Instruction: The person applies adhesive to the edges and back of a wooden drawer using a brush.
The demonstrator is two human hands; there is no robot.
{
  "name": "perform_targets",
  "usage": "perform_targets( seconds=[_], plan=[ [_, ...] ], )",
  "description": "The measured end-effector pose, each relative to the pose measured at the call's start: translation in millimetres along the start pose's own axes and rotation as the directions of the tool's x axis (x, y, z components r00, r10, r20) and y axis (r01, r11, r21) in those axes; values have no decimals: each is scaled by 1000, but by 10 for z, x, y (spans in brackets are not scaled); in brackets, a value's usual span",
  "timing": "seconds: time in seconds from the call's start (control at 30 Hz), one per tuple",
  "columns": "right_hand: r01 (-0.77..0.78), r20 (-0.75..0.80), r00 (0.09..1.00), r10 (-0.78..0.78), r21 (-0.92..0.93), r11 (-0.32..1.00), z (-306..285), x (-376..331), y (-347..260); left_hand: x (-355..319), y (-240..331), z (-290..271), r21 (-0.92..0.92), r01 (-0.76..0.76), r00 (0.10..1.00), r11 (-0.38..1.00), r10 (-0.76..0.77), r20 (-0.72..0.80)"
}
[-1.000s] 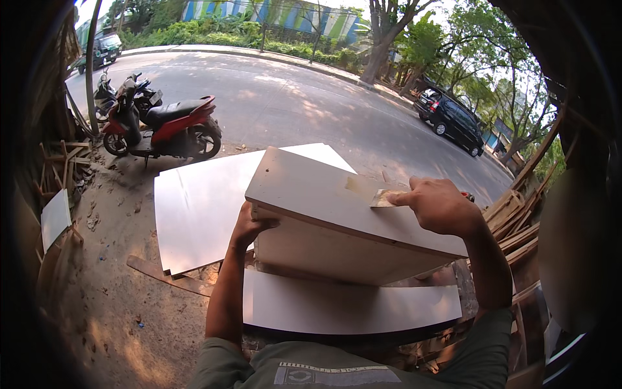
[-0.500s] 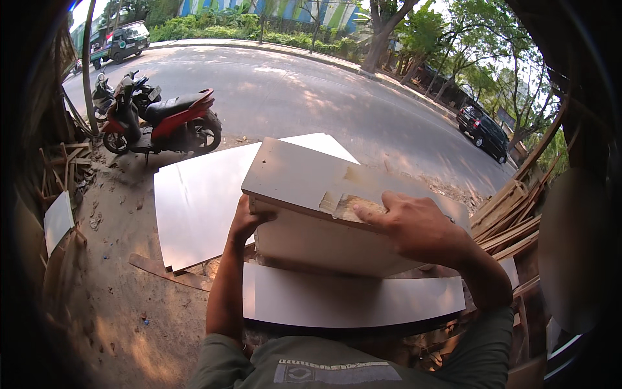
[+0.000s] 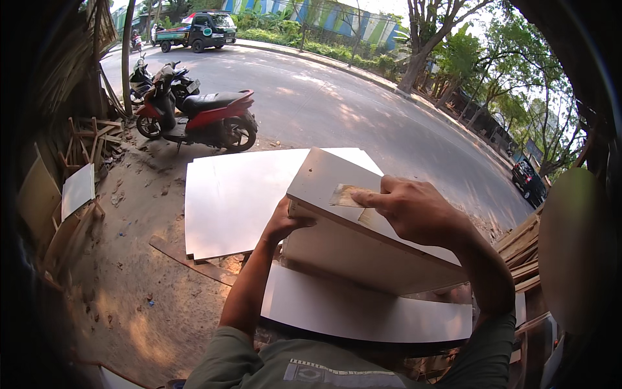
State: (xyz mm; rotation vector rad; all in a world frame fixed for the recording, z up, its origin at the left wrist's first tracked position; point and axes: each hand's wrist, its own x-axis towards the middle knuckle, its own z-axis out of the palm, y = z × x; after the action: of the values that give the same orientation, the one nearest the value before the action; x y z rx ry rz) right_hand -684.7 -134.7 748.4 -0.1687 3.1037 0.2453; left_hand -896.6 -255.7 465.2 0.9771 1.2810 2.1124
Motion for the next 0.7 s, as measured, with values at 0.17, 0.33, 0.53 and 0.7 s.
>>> perform_targets(
  seconds=[0.17, 0.33, 0.53, 0.7],
  plan=[
    [78, -23, 997, -79, -41, 996, -10, 364, -117, -7, -5, -52, -23, -76, 996, 997, 77, 37],
    [135, -56, 989, -136, -15, 991, 89, 639, -59, -39, 149, 17, -19, -65, 997, 998, 66, 40],
    [165, -1, 986, -165, 40, 985, 266, 524, 4, 27, 53, 7, -43, -109, 991, 993, 112, 75],
    [113, 150, 984, -93, -129, 985, -171, 484, 2, 13, 99, -20, 11, -118, 992, 993, 118, 38]
  ],
)
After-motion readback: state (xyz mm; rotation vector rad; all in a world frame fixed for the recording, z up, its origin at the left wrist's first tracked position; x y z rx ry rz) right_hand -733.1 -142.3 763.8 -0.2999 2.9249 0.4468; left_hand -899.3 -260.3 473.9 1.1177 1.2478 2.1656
